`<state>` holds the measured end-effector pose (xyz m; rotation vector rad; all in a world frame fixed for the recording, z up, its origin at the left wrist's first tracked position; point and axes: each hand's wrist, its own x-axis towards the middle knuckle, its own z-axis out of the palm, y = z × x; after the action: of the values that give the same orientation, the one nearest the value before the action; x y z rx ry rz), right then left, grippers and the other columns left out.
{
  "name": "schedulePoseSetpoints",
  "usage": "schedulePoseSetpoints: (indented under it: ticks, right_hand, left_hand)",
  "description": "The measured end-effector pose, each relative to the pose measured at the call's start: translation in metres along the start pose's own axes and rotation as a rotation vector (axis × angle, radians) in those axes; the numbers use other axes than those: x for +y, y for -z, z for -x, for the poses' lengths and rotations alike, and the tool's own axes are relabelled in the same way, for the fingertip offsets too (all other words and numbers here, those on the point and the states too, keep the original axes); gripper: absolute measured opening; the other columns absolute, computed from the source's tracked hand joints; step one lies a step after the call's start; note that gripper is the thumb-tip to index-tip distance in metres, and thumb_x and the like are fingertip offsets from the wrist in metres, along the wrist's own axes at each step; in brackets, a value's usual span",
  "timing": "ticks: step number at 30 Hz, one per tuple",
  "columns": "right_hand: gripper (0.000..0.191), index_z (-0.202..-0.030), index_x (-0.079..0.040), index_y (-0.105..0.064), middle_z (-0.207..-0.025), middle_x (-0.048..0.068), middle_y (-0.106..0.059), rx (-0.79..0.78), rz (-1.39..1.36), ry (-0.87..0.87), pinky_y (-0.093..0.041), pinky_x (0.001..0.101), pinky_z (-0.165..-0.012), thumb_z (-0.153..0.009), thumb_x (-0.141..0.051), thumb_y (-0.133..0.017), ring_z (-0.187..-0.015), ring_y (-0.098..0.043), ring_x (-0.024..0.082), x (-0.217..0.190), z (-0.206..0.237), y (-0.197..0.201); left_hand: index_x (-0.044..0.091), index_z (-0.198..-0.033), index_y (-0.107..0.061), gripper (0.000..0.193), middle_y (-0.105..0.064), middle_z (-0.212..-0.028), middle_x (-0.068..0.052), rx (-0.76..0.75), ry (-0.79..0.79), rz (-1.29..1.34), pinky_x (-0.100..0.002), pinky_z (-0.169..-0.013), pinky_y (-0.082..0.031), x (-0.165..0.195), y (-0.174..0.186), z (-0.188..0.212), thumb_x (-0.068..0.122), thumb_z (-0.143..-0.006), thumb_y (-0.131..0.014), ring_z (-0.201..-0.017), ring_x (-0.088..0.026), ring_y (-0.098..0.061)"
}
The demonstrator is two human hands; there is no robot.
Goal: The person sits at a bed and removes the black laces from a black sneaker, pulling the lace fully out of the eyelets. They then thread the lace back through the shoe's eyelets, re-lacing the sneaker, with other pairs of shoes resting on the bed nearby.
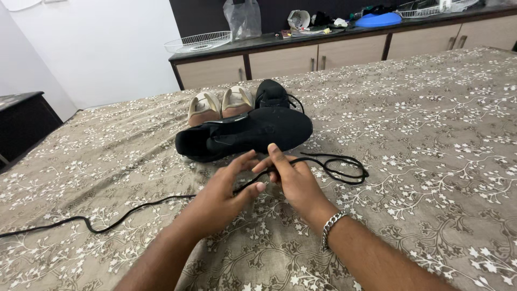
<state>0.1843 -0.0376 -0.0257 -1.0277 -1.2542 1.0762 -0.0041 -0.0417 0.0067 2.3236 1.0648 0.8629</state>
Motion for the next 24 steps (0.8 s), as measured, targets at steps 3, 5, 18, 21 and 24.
schedulePoseSetpoints:
  ticks: [3,5,18,21,24]
  right_hand:
    - [0.062,-0.087,-0.007,-0.078,-0.067,-0.006,-0.057,-0.018,0.054,-0.007,-0.044,0.0229,-0.064,-0.1,-0.058,-0.046,-0.066,-0.051,0.005,0.0,0.001,-0.001]
    - [0.062,-0.087,-0.007,-0.079,-0.065,-0.007,-0.048,0.014,0.037,-0.065,-0.04,0.0246,-0.06,-0.1,-0.057,-0.045,-0.062,-0.044,0.007,-0.001,0.002,0.0]
    - [0.039,-0.096,-0.009,-0.06,-0.061,-0.006,-0.03,0.371,-0.527,-0.147,-0.034,0.0244,-0.053,-0.105,-0.043,-0.045,-0.054,-0.031,0.007,-0.013,-0.003,0.029]
    - [0.035,-0.092,-0.013,-0.056,-0.063,-0.006,-0.033,0.536,-0.657,-0.1,-0.032,0.0235,-0.053,-0.107,-0.043,-0.043,-0.054,-0.032,0.007,-0.011,-0.009,0.066]
    - [0.03,-0.091,-0.019,-0.056,-0.064,-0.006,-0.034,0.702,-0.737,-0.045,-0.031,0.0236,-0.052,-0.107,-0.042,-0.047,-0.054,-0.03,0.007,-0.011,-0.019,0.129]
  left_hand:
    - [-0.002,-0.108,-0.064,0.048,-0.067,-0.092,-0.018,-0.095,0.217,0.012,-0.043,-0.077,-0.05,0.0,-0.003,0.0,0.045,-0.098,-0.06,-0.087,-0.026,-0.061]
    - [-0.002,-0.092,-0.069,0.051,-0.064,-0.076,-0.014,-0.035,0.291,0.088,-0.04,-0.067,-0.049,-0.004,-0.006,0.002,0.046,-0.101,-0.054,-0.073,-0.023,-0.058]
    - [0.013,-0.087,-0.052,0.038,-0.046,-0.073,0.005,1.225,0.418,0.722,-0.026,-0.054,-0.033,-0.078,0.025,0.016,0.04,-0.112,-0.043,-0.062,-0.007,-0.038]
    - [0.014,-0.087,-0.049,0.037,-0.046,-0.071,0.005,1.257,0.438,0.86,-0.026,-0.051,-0.03,-0.085,0.027,0.02,0.041,-0.111,-0.04,-0.058,-0.006,-0.036]
    - [0.015,-0.087,-0.047,0.036,-0.046,-0.071,0.005,1.207,0.381,0.877,-0.024,-0.05,-0.03,-0.08,0.027,0.017,0.041,-0.111,-0.041,-0.058,-0.007,-0.036]
